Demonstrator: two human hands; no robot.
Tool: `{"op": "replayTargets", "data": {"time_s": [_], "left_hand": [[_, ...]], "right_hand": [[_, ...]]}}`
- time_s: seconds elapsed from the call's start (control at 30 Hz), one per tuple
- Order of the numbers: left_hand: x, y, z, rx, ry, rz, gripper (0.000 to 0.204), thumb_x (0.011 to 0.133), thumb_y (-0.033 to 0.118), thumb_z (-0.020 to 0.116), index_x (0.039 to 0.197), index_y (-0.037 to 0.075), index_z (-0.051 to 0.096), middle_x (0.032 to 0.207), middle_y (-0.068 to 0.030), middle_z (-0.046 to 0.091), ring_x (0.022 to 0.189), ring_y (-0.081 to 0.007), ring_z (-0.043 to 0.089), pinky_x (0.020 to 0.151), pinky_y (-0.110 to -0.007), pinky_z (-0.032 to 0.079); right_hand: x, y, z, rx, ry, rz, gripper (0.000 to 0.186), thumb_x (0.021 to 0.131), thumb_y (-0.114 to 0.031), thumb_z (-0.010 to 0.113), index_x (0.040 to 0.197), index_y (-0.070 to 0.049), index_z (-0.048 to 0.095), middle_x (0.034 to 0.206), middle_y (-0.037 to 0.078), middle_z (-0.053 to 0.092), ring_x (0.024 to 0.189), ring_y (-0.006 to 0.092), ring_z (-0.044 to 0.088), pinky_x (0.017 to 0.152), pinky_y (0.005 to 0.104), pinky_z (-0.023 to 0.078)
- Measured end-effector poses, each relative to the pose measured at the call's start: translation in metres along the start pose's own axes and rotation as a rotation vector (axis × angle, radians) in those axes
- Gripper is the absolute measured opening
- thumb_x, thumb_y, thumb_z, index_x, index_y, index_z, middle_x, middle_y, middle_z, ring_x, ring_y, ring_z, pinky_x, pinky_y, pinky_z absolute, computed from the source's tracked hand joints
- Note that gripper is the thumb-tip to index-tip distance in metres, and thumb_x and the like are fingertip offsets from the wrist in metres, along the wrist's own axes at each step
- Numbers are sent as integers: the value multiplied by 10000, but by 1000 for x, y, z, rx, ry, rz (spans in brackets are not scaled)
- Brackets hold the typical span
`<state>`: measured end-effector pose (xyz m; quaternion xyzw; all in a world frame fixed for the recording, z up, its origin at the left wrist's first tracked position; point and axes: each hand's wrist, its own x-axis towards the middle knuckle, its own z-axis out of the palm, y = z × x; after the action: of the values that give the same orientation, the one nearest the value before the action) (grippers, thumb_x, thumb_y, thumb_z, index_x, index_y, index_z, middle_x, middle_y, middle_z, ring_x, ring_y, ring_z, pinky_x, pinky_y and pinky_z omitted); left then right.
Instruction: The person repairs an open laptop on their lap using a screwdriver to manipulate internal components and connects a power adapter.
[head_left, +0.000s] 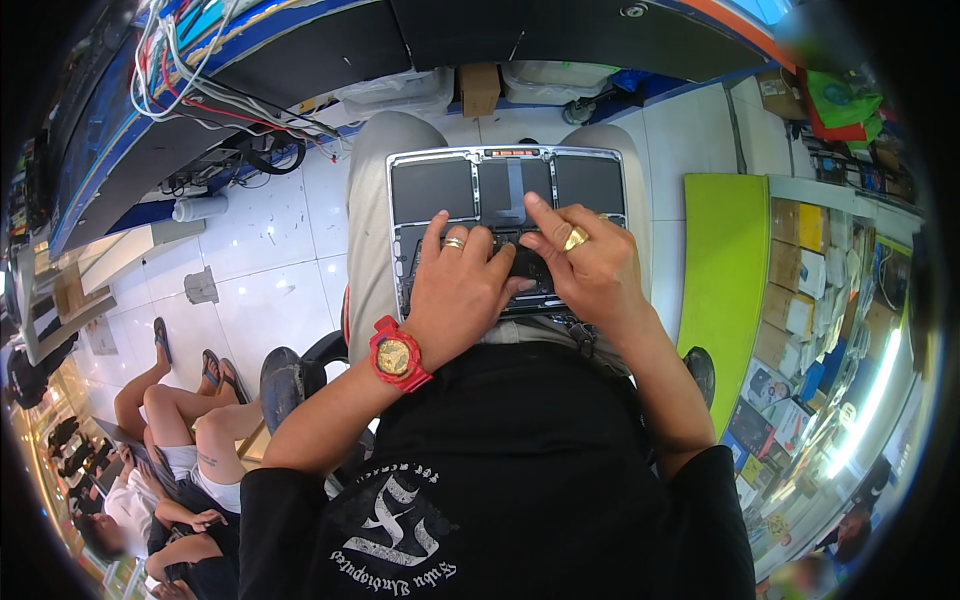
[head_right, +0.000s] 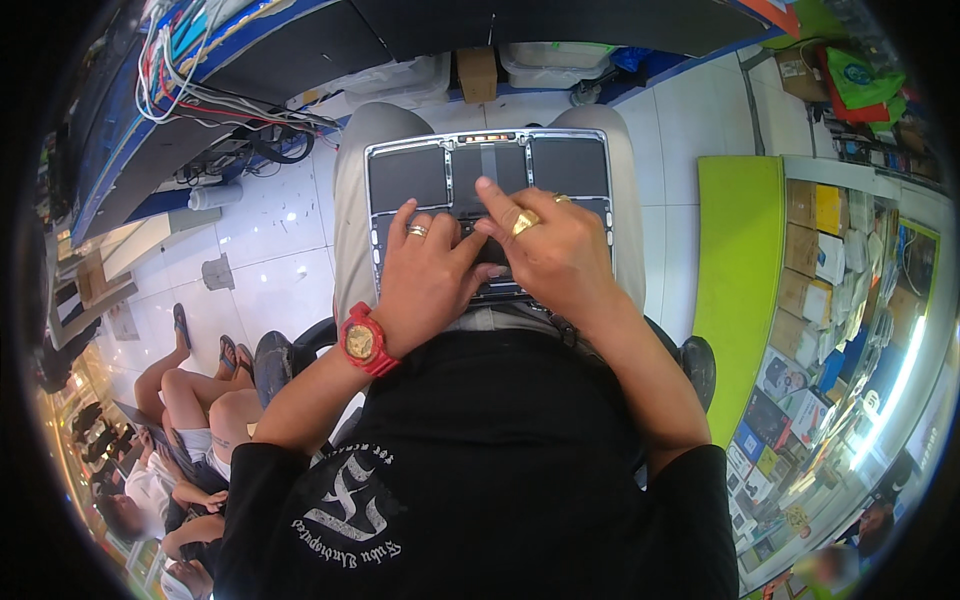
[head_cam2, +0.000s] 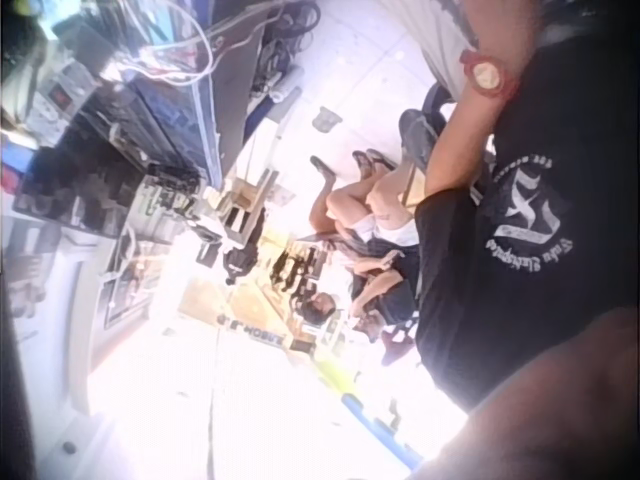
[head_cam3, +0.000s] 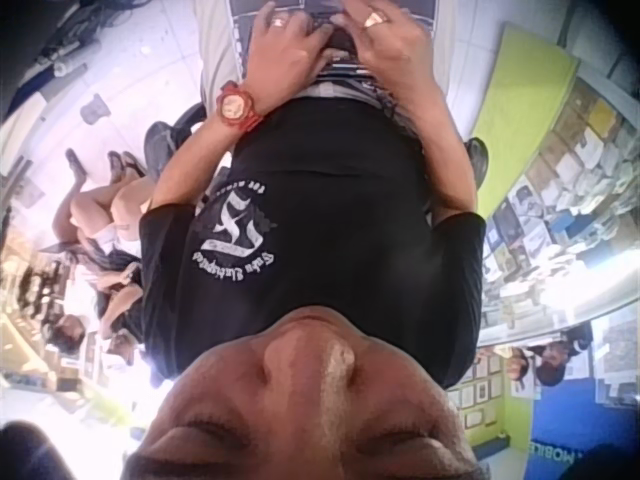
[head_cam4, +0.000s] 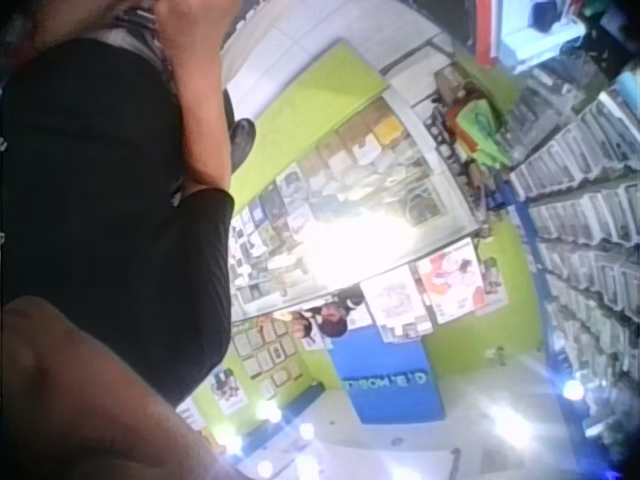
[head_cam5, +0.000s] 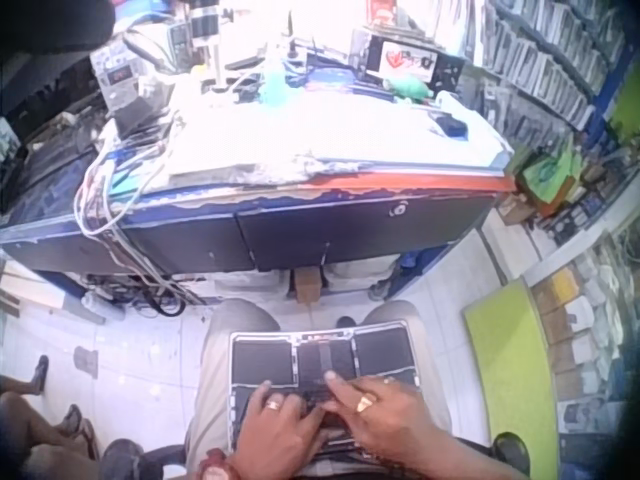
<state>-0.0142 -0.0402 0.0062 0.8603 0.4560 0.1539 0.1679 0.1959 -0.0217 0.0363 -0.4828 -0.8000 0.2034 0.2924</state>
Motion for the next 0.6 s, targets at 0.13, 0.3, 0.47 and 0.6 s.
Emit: {"op": "replayTargets", "data": {"time_s": [0.13,0.3,0.47,0.6], "left_hand": [[2,-9,-6,-40,69,-47,284,946,308,824,1123,90,779,1020,-100,621,1038,-327,642,1178,-595,394],[11,-31,-15,-10,168,-131,172,982,211,787,1099,86,775,1042,-100,634,1050,-333,641,1156,-550,404],[15,-47,-26,-41,217,-190,165,1028,195,744,1102,53,783,1010,-116,644,1033,-345,636,1107,-520,422],[18,-48,-29,-67,225,-205,168,1031,194,742,1093,45,789,1015,-119,644,1029,-349,632,1102,-510,426]], "right_hand": [[2,0,3,102,32,-35,497,934,-9,798,1425,-38,730,1053,145,786,863,311,777,736,400,621],[2,-4,0,65,3,72,516,923,6,834,1426,-53,740,1046,163,804,886,309,796,764,392,640],[-7,3,-2,-35,-37,110,502,930,31,817,1420,-54,745,1042,163,808,902,292,806,779,366,648],[-1,4,7,121,112,15,501,924,46,818,1411,-49,749,1046,162,812,910,283,811,781,353,650]]}}
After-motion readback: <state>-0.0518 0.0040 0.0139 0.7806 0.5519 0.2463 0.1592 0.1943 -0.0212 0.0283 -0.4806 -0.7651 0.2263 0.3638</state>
